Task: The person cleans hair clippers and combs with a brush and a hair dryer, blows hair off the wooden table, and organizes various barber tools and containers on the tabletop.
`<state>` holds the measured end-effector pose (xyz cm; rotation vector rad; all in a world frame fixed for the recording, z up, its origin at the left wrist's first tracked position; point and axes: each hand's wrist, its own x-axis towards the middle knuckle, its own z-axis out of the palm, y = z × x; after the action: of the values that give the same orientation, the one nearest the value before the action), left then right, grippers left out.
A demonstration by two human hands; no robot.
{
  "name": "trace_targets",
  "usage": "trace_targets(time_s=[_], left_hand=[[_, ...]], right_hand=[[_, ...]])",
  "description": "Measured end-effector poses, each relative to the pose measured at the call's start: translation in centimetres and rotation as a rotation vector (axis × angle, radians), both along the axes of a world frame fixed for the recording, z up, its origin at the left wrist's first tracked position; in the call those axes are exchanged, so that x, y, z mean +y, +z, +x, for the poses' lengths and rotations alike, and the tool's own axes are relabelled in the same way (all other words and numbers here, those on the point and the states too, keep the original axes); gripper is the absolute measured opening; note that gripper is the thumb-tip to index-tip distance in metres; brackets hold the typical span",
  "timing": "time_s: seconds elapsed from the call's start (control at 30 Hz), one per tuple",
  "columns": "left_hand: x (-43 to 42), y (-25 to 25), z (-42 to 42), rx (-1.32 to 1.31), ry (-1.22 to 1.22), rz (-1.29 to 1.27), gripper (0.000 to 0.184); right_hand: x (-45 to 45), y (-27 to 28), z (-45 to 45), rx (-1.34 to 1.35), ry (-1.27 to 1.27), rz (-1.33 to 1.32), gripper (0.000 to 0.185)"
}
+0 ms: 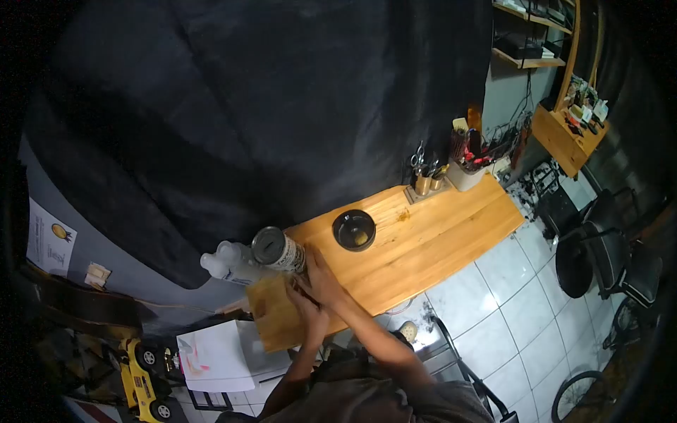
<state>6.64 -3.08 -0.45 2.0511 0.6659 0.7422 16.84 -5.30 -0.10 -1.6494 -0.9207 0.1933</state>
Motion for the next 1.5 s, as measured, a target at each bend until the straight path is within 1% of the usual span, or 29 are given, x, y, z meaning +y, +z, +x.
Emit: trace_targets(time_s=[0.07,0.13,0.17,0.2,0.23,0.3,0.33,0.37,0.43,0.47,0.5,0.57,0.67,0.77,0.8,0.87,0.9,1.0,1.1,1.13,1.23,1.27,1.33,1.37,1.4,1.5], left_hand=[[-1.8,-0.2,-0.1,-0.001,-0.025,-0.152,0.085],[-2.5,-1.6,0.2,0.200,-0.007,0.033,0.082],[-2.9,-2.3,0.4,0.303,0.005,0.123,0.081],[-3.7,-0.7,1.4,0.299,-0.025,0.197,0.076],[-4.1,-0.2,2.2,0.276,-0.037,0.215,0.074],[-5.0,0.5,3.8,0.222,-0.068,0.254,0.069],[-5.1,-0.2,4.6,0.209,-0.076,0.370,0.067],[-5.1,-0.7,4.9,0.262,-0.071,0.477,0.066],[-5.0,-1.6,5.1,0.359,-0.069,0.686,0.065],[-4.8,-2.0,5.0,0.308,-0.059,0.612,0.061],[-5.0,-1.7,4.8,0.320,-0.055,0.613,0.058],[-5.2,-0.5,5.4,0.327,-0.061,0.624,0.054],[-4.6,-1.7,5.1,0.240,-0.012,0.519,0.046],[-6.2,0.8,5.7,0.216,0.036,0.299,0.042],[-5.2,-1.5,5.3,0.184,0.015,0.340,0.040],[-7.4,0.1,5.2,0.133,-0.061,0.264,0.039],[-8.3,0.4,5.9,0.105,-0.110,0.226,0.039],[-11.8,-2.3,8.7,0.086,-0.174,0.278,0.037],[-16.6,-1.5,13.4,0.003,-0.369,0.217,0.034],[-19.0,-0.9,15.0,-0.010,-0.392,-0.068,0.033],[-24.1,0.7,20.8,0.107,-0.585,-0.186,0.034],[-26.1,0.8,23.1,0.048,-0.628,-0.092,0.030],[-29.8,3.1,28.1,0.029,-0.754,0.132,0.027],[-31.6,3.5,30.4,0.015,-0.813,0.245,0.026],[-33.6,2.6,32.8,0.066,-0.866,0.058,0.025],[-40.1,1.7,40.1,-0.006,-0.985,-0.071,0.027]], right_hand=[[-3.3,-1.2,0.3,-0.104,-0.113,-0.039,0.078],[-6.2,0.5,1.4,-0.180,-0.326,-0.040,0.079],[-7.6,2.2,2.1,-0.204,-0.484,-0.017,0.079],[-8.6,3.6,2.8,-0.222,-0.641,0.004,0.079],[-8.9,3.3,4.0,-0.177,-0.580,0.056,0.080],[-8.7,0.9,6.7,-0.093,-0.469,0.161,0.084],[-8.9,-0.1,7.5,-0.061,-0.352,0.140,0.090],[-9.3,-1.1,7.6,-0.121,-0.330,0.111,0.092],[-9.6,-1.2,7.2,-0.241,-0.292,0.043,0.095],[-9.5,-1.0,6.5,-0.248,-0.319,-0.045,0.097],[-9.9,-0.7,6.1,-0.323,-0.309,-0.138,0.093],[-10.0,-1.8,5.9,-0.387,-0.233,-0.237,0.089],[-10.6,-1.6,6.2,-0.427,-0.165,-0.232,0.086],[-11.1,-1.7,6.4,-0.445,-0.109,-0.219,0.086],[-11.3,-1.5,6.3,-0.392,-0.113,-0.160,0.076],[-11.8,-2.5,6.0,-0.421,-0.158,-0.129,0.072],[-12.6,-3.1,6.3,-0.439,-0.192,-0.116,0.070],[-16.7,-4.0,7.1,-0.252,-0.286,-0.022,0.059],[-24.1,-2.7,10.1,-0.009,-0.357,0.071,0.057],[-27.1,-0.1,11.2,-0.109,-0.522,-0.032,0.059],[-34.6,0.5,15.5,-0.036,-0.837,0.004,0.056],[-37.2,1.1,17.0,-0.036,-0.935,-0.010,0.054],[-42.3,1.7,20.3,-0.061,-1.102,-0.067,0.051],[-44.6,1.6,21.9,-0.012,-1.155,-0.072,0.050],[-46.8,1.8,23.6,0.001,-1.176,-0.086,0.050],[-53.5,1.3,28.9,-0.003,-1.201,-0.158,0.048]])
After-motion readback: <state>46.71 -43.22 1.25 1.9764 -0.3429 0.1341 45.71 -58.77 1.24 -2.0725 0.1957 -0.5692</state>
